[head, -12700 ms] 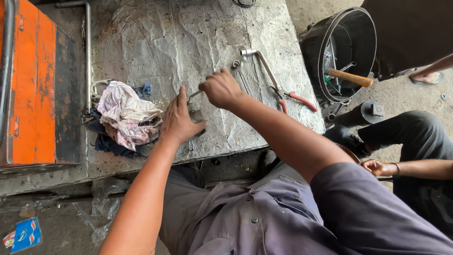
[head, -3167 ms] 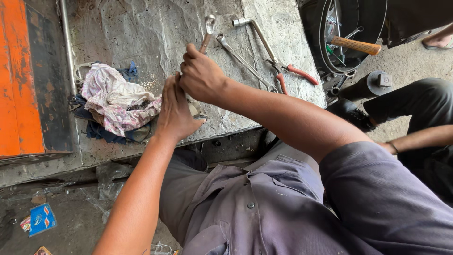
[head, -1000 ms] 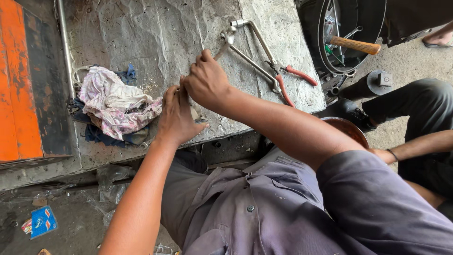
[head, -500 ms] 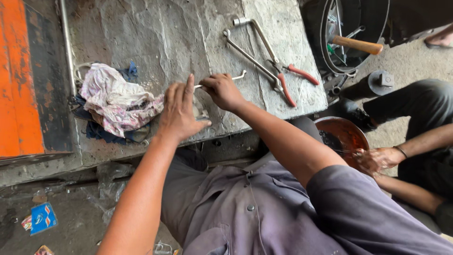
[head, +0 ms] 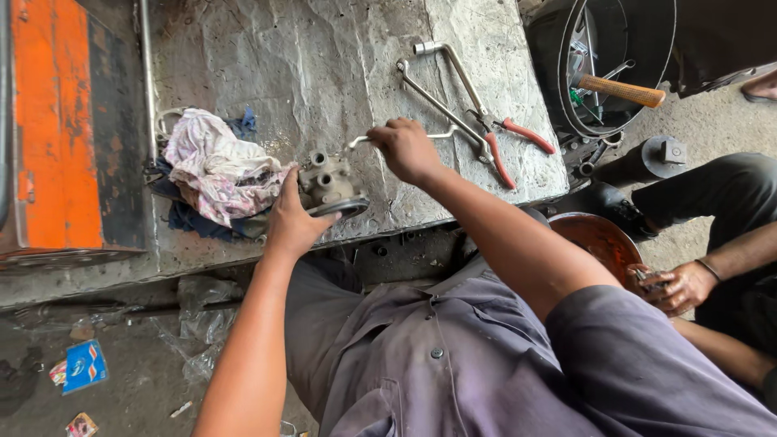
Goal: The person manipulates a metal housing and small mechanical components on a metal workbench using a wrench and a metal pin.
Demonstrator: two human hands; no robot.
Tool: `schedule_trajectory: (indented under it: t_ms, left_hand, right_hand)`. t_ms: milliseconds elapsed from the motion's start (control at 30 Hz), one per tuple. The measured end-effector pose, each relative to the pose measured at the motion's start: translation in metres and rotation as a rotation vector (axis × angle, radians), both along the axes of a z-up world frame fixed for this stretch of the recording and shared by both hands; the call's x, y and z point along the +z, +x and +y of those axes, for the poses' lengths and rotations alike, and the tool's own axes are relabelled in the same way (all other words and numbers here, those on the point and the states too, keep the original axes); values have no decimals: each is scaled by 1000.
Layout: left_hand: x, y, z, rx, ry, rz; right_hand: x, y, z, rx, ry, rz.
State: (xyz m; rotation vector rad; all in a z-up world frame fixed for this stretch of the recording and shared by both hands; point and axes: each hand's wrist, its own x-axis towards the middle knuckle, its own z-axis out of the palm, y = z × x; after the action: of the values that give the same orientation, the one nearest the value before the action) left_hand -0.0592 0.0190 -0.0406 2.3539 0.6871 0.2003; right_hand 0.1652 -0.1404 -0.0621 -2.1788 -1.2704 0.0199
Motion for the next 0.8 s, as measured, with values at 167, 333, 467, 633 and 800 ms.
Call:
schedule_trajectory:
  t_ms: [167, 333, 467, 633, 800]
  left_hand:
    - [22, 15, -11, -18, 162, -6]
    - [48, 32, -18, -326, 562, 198]
    - [59, 46, -18, -374, 504, 266]
    - [49, 64, -39, -327, 376, 247]
    - [41, 65, -39, -270, 349, 268]
  right_hand:
    - [31, 9, -16, -12, 77, -56]
    - [61, 4, -23, 29, 21, -130]
    - [69, -3, -20, 57, -128, -152]
    - [55, -4, -18, 2, -160, -198]
    - [44, 10, -8, 62, -301, -224]
